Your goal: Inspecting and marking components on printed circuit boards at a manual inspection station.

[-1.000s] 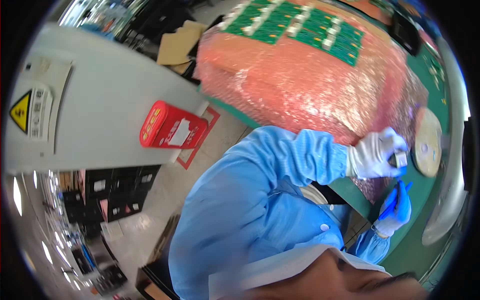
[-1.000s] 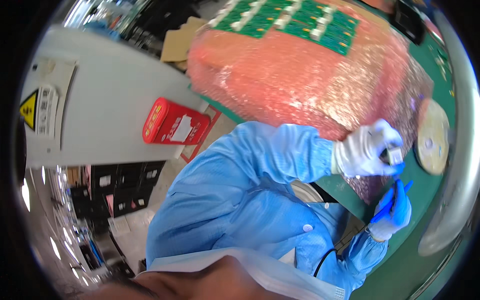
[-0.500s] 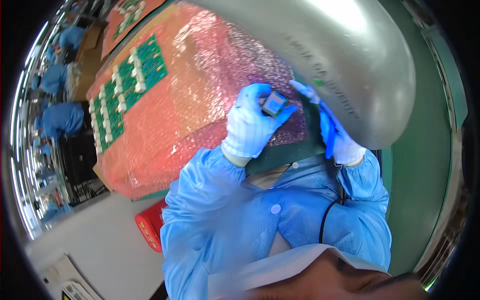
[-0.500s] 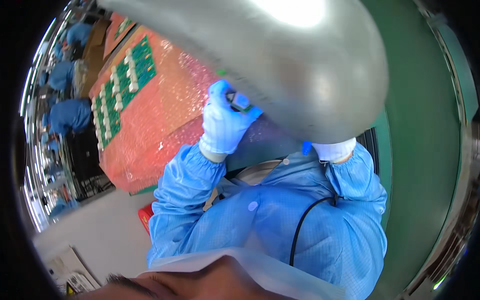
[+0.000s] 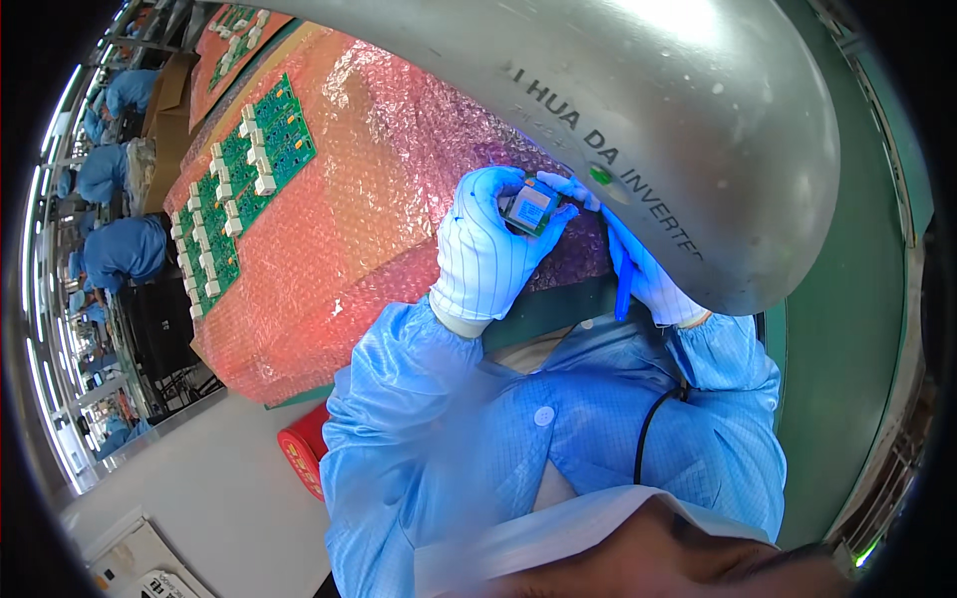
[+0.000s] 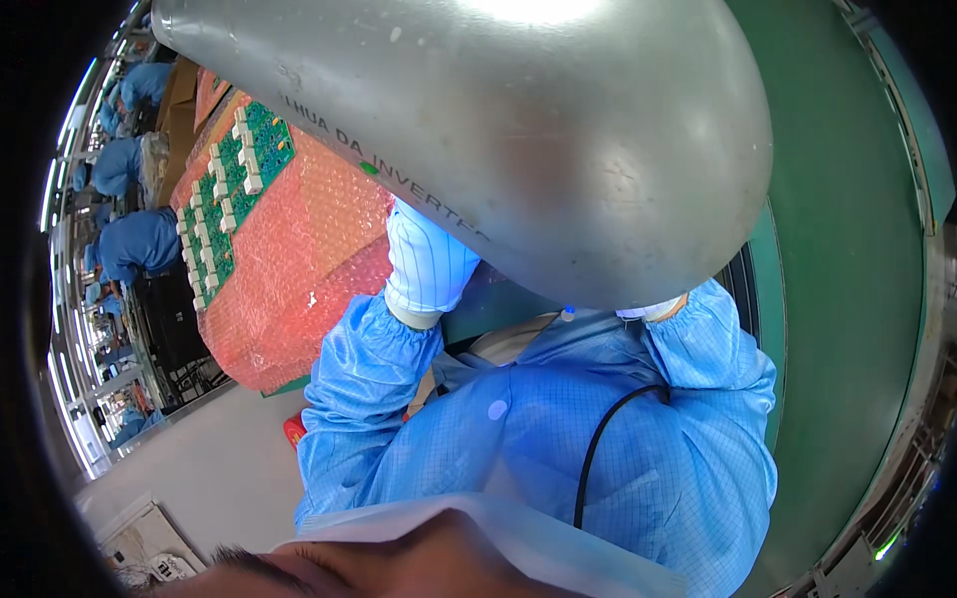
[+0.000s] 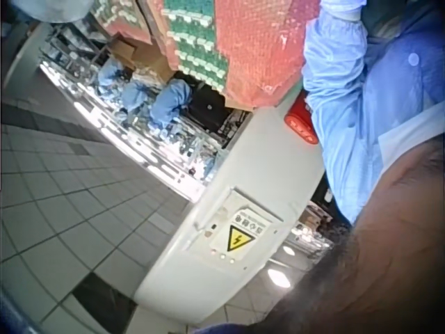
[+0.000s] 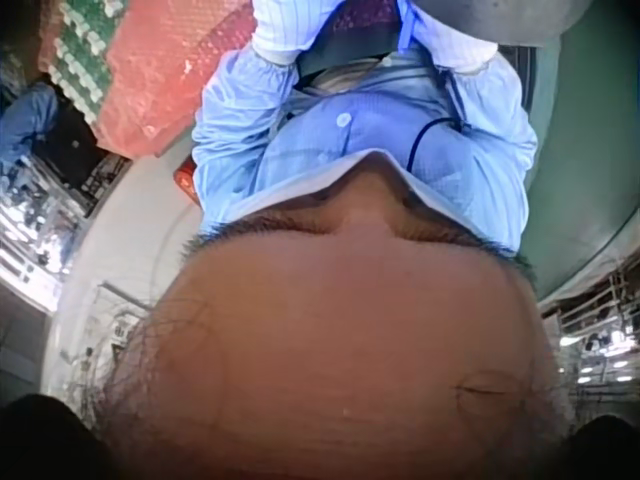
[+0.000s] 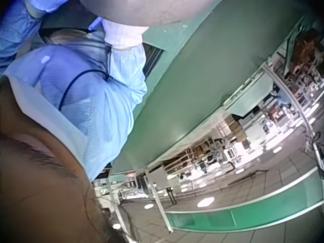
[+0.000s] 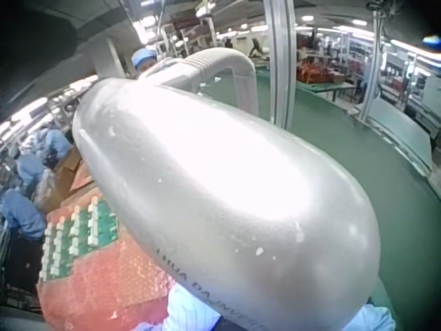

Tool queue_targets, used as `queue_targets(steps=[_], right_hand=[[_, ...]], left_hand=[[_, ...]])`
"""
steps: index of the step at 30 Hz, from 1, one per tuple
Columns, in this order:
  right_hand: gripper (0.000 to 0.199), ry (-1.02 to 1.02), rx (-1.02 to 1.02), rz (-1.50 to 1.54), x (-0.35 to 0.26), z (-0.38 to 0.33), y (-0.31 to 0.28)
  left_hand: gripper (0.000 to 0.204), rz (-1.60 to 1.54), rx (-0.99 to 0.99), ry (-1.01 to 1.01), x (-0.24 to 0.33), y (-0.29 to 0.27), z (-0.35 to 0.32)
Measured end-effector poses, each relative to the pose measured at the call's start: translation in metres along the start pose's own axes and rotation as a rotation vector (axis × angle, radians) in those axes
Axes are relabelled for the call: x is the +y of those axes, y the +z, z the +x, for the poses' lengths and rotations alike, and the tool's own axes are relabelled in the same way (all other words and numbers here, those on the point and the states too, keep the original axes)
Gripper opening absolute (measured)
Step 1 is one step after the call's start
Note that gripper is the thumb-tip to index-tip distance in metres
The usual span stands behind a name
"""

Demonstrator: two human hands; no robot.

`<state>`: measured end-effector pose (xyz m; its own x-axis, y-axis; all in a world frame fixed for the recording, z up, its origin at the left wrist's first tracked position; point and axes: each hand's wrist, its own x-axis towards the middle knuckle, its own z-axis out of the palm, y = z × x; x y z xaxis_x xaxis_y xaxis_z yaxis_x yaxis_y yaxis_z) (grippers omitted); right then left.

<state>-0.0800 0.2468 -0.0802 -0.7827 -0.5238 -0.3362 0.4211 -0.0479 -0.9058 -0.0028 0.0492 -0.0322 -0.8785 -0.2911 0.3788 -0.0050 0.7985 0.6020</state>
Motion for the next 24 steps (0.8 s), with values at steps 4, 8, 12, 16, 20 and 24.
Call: queue_targets(steps=[4,8,12,16,20,24], right_hand=[[0.034,0.206,-0.111,1.383,-0.029,-0.002,0.037],[0.037,0.192,-0.139,1.292,-0.029,-0.003,0.043],[0.034,-0.041,-0.051,0.447,-0.075,-0.015,0.07],[0.03,0.145,-0.13,-0.869,-0.077,-0.022,0.047],[0.027,-0.58,0.033,-1.196,-0.06,-0.02,0.031],[0.025,-0.831,0.067,-1.091,-0.02,-0.015,0.017]], left_hand=[[0.06,0.016,0.022,-0.02,0.003,-0.001,-0.001],[0.06,0.055,0.028,0.04,0.003,0.001,0.0],[0.059,0.042,0.064,0.007,0.004,0.002,0.001],[0.058,0.113,0.01,0.041,-0.001,-0.001,-0.002],[0.058,0.072,0.004,0.003,0.002,0.002,-0.001],[0.058,0.034,0.02,0.003,0.0,0.003,-0.002]])
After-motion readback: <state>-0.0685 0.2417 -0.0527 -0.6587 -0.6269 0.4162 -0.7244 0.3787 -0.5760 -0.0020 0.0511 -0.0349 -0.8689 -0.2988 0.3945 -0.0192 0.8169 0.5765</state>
